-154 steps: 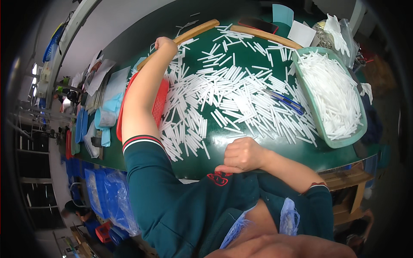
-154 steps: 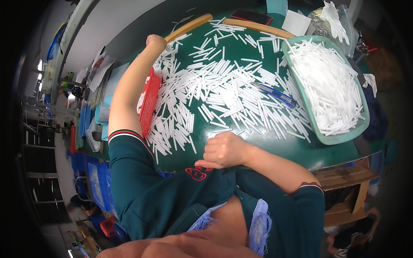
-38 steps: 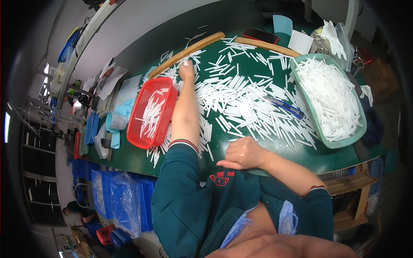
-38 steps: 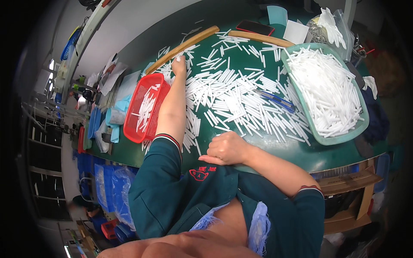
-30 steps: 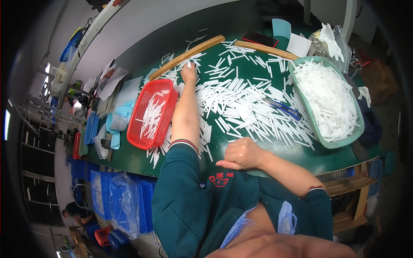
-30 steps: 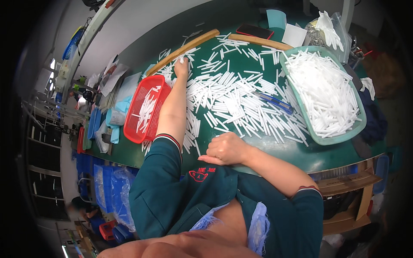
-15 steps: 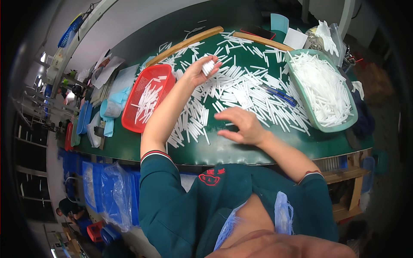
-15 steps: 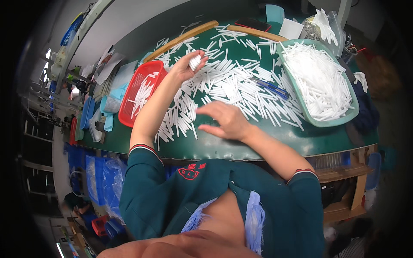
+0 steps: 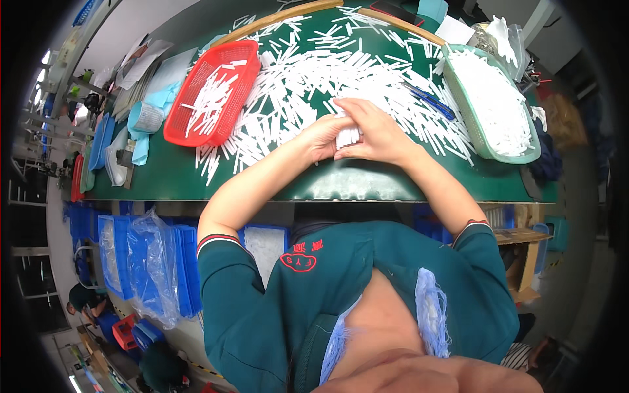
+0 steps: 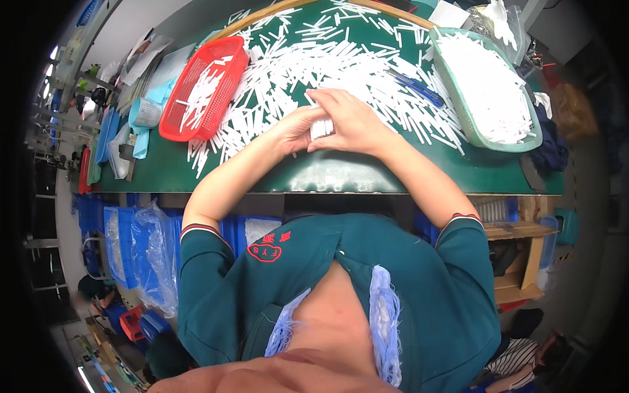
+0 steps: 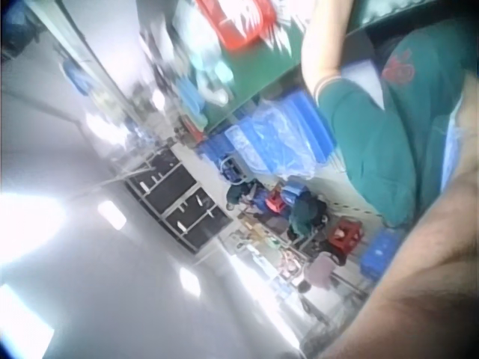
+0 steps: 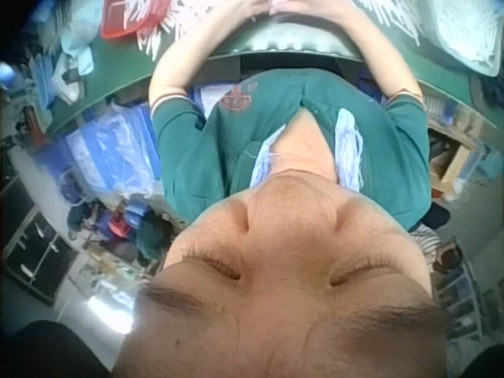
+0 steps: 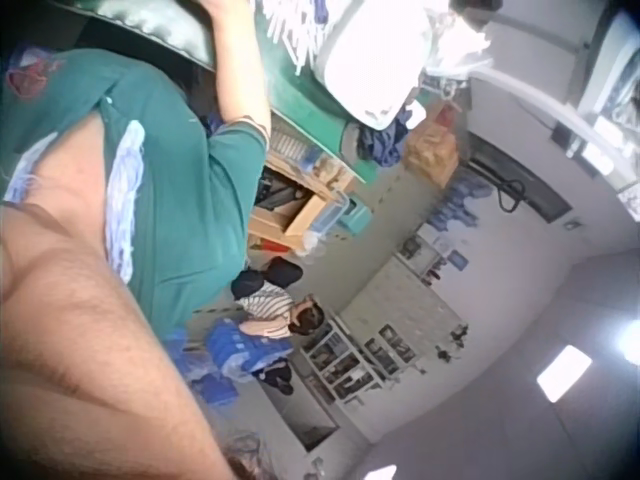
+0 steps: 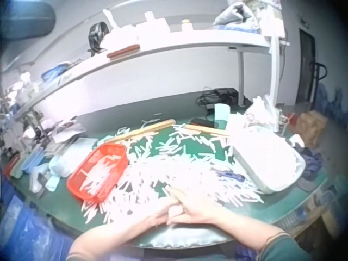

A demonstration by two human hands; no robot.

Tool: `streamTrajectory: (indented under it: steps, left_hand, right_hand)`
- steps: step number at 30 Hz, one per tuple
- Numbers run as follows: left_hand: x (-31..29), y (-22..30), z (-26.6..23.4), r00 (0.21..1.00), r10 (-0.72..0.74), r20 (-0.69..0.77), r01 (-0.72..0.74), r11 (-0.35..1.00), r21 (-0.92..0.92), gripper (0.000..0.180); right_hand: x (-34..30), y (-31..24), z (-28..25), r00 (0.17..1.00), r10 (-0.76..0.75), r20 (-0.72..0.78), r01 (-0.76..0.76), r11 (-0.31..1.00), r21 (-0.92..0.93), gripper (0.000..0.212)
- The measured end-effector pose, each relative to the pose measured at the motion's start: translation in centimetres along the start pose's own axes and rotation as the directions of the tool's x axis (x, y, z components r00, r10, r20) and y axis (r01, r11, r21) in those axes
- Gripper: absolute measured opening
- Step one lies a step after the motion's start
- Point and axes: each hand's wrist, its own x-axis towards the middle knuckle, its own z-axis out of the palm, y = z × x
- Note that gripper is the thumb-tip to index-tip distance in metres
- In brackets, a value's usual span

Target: The person sorts and aligns small white plastic components on a table by hand.

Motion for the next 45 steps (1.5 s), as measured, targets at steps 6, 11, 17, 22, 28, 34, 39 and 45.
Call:
streamTrajectory:
  steps: [6, 11, 17, 22, 28, 34, 39, 45]
  left_hand:
    - [-0.2, -0.3, -0.4, 0.998, 0.045, 0.044, -0.046, 0.999, 0.019, 0.03]
    - [0.5, -1.0, -0.5, 0.997, 0.073, 0.017, -0.071, 0.991, -0.11, 0.028]
    - [0.3, -0.3, -1.3, 0.986, 0.021, 0.166, 0.005, 0.988, -0.154, 0.029]
    - [0.4, 0.2, -1.9, 0.992, -0.02, 0.126, 0.053, 0.963, -0.266, 0.033]
    - [0.9, 0.7, -2.8, 0.954, -0.005, 0.299, 0.13, 0.906, -0.402, 0.044]
    - [0.2, 1.0, -2.3, 0.939, -0.008, 0.344, 0.185, 0.853, -0.487, 0.051]
    - [0.3, 0.2, -2.3, 0.907, -0.045, 0.419, 0.29, 0.79, -0.541, 0.051]
    - [0.0, 0.0, -1.2, 0.906, -0.024, 0.422, 0.274, 0.794, -0.543, 0.082]
  right_hand:
    - [-0.5, 0.4, 0.2, 0.998, 0.034, 0.052, -0.033, 0.999, -0.016, 0.076]
    - [0.0, 0.1, 0.1, 0.998, -0.008, 0.066, 0.006, 0.999, 0.036, 0.071]
    - [0.2, 0.7, -0.2, 0.99, 0.077, 0.122, -0.076, 0.997, -0.013, 0.078]
    - [0.5, 0.8, -1.4, 0.999, 0.037, 0.0, -0.037, 0.999, -0.006, 0.083]
    - [0.5, 1.6, -2.7, 0.962, 0.262, 0.079, -0.273, 0.941, 0.2, 0.074]
    - [-0.6, 2.0, -2.2, 0.911, 0.397, 0.111, -0.4, 0.786, 0.472, 0.07]
    - [-0.8, 1.5, -2.2, 0.915, 0.389, 0.106, -0.385, 0.767, 0.513, 0.076]
    - [-0.3, 0.4, -2.5, 0.779, 0.55, 0.301, -0.622, 0.618, 0.481, 0.083]
